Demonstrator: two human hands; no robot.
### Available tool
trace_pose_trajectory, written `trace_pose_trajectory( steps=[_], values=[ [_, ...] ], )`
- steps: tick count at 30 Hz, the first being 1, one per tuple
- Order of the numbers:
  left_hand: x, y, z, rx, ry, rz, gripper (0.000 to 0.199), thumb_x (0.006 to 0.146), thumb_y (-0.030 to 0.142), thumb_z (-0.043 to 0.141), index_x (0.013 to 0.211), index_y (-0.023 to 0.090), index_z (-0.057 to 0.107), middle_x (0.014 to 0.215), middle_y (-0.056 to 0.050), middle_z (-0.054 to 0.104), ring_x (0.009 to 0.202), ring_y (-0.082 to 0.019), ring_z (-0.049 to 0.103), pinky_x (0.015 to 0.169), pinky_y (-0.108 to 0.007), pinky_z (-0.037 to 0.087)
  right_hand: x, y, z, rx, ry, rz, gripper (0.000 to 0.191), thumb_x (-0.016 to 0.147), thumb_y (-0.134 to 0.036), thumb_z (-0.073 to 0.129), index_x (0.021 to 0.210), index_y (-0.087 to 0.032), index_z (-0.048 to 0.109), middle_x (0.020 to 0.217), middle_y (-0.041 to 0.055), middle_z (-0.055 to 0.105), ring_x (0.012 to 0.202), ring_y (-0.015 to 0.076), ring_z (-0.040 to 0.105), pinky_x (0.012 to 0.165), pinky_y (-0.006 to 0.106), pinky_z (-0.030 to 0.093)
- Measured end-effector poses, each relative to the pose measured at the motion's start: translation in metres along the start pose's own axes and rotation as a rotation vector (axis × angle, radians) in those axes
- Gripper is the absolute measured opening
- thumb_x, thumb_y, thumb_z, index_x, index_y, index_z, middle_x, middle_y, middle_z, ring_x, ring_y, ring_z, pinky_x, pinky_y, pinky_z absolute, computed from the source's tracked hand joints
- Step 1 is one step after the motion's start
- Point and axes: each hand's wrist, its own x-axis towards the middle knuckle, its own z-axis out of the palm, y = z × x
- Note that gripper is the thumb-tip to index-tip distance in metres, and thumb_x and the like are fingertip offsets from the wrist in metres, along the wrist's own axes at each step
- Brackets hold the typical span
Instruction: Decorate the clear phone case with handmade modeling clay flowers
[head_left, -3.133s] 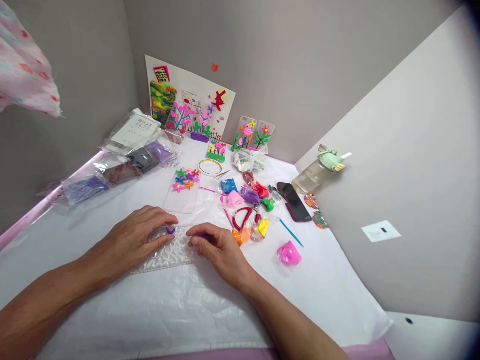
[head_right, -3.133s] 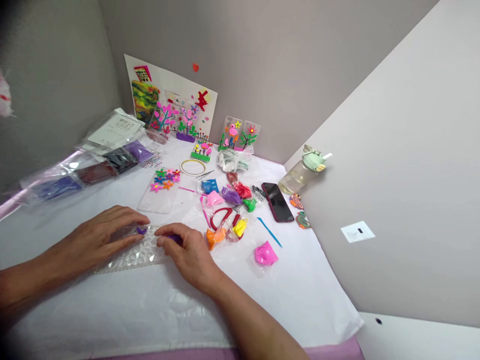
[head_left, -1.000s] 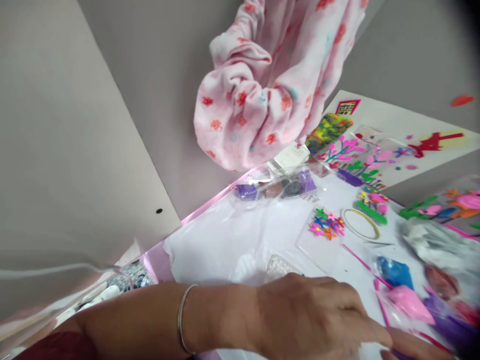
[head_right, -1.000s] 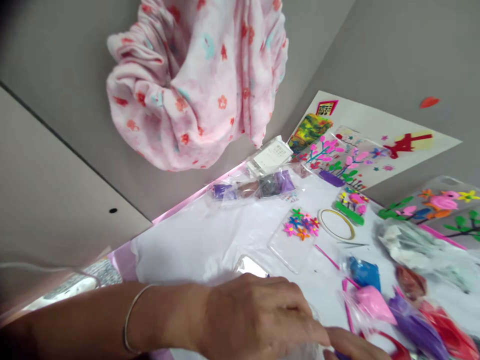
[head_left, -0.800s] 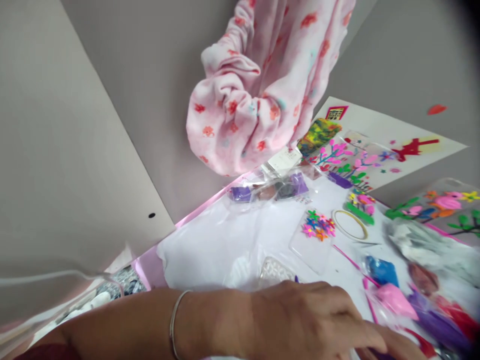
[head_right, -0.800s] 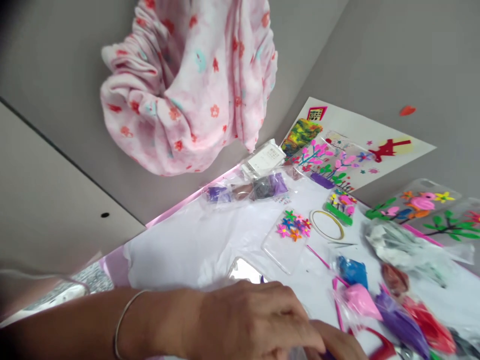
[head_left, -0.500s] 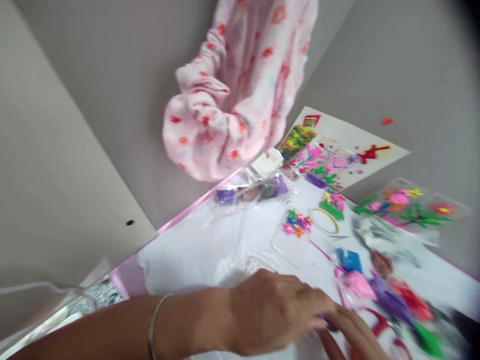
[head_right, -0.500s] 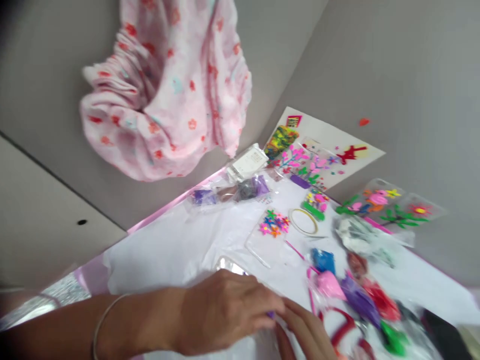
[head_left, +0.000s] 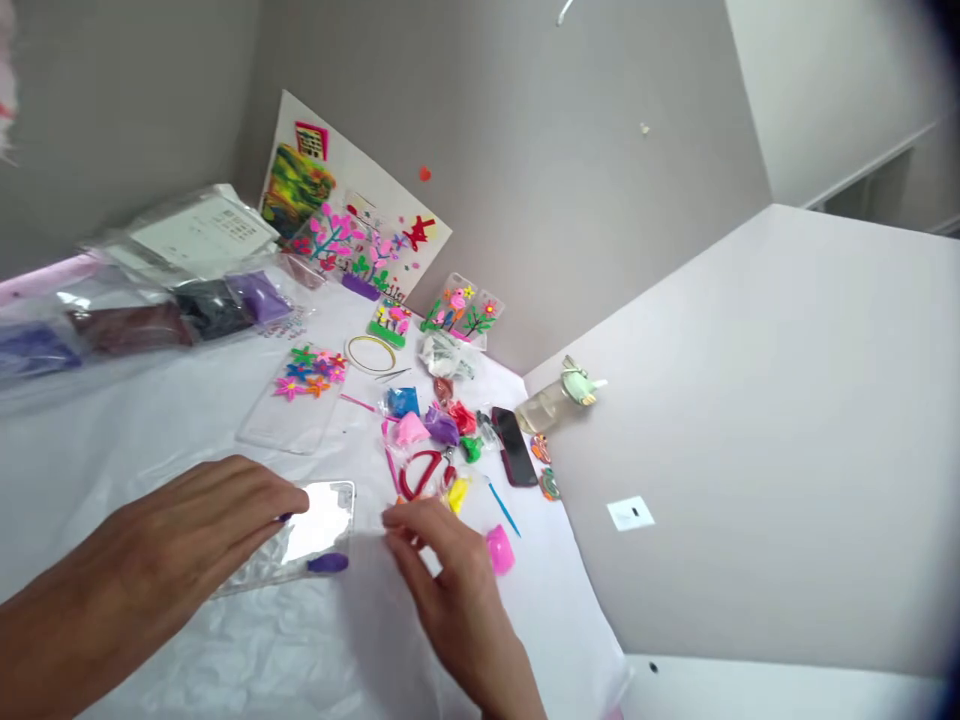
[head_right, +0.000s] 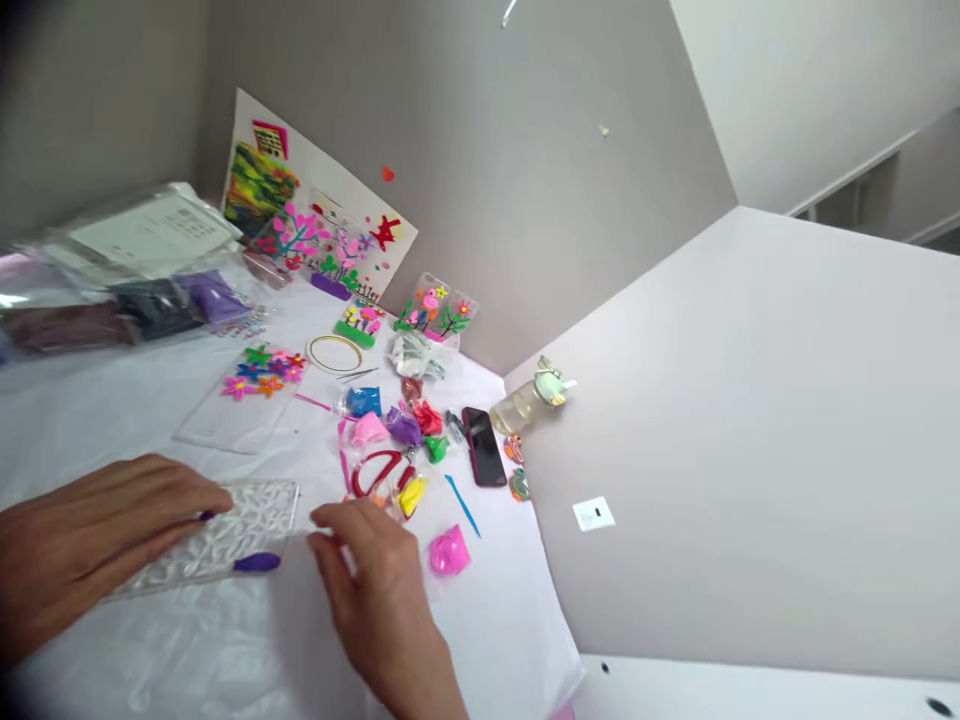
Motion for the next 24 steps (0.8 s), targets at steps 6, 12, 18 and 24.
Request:
trace_pose_trajectory(
  steps=[6,12,18,24],
  values=[
    [0.003,-0.006,-0.002,0.121,-0.034,0.083,0.030,0.106,0.038,0.046,0.104,0.031,0.075,0.101,0.003,0.079,0.099,-0.020,0.069,0.097,-0.030,0.046,-0.030,0.085,-0.084,-0.321,0.362,0.425,0.040,0.106,-0.040,0.043,0.117,-0.017,0.074,0.083,0.0069,0.078,0.076,0.0217,0.074,0.075,0.031,0.057],
    [-0.004,-0.014,0.001,0.127,-0.038,-0.089,0.035,0.108,0.038,0.042,0.130,0.028,0.068,0.114,0.003,0.078,0.112,-0.018,0.067,0.109,-0.030,0.044,-0.041,0.170,-0.140,-0.703,0.278,0.717,0.039,0.100,-0.020,0.044,0.127,-0.014,0.072,0.121,0.0169,0.078,0.115,0.0316,0.072,0.097,0.039,0.052],
    [-0.002,-0.015,0.003,0.113,-0.050,-0.026,0.033,0.106,0.036,0.046,0.124,0.029,0.073,0.114,0.005,0.078,0.110,-0.017,0.068,0.106,-0.028,0.047,-0.042,0.215,-0.145,-0.791,0.178,0.781,0.052,0.094,-0.006,0.046,0.142,-0.009,0.063,0.135,0.0179,0.073,0.129,0.0296,0.066,0.106,0.035,0.048],
    [-0.003,-0.020,0.002,0.097,-0.036,0.036,0.033,0.105,0.029,0.047,0.118,0.027,0.077,0.112,0.004,0.080,0.110,-0.017,0.068,0.108,-0.028,0.047,-0.040,0.237,-0.143,-0.849,0.128,0.766,0.056,0.094,-0.006,0.048,0.148,-0.014,0.060,0.131,0.0139,0.074,0.129,0.0263,0.064,0.103,0.030,0.048]
  ],
)
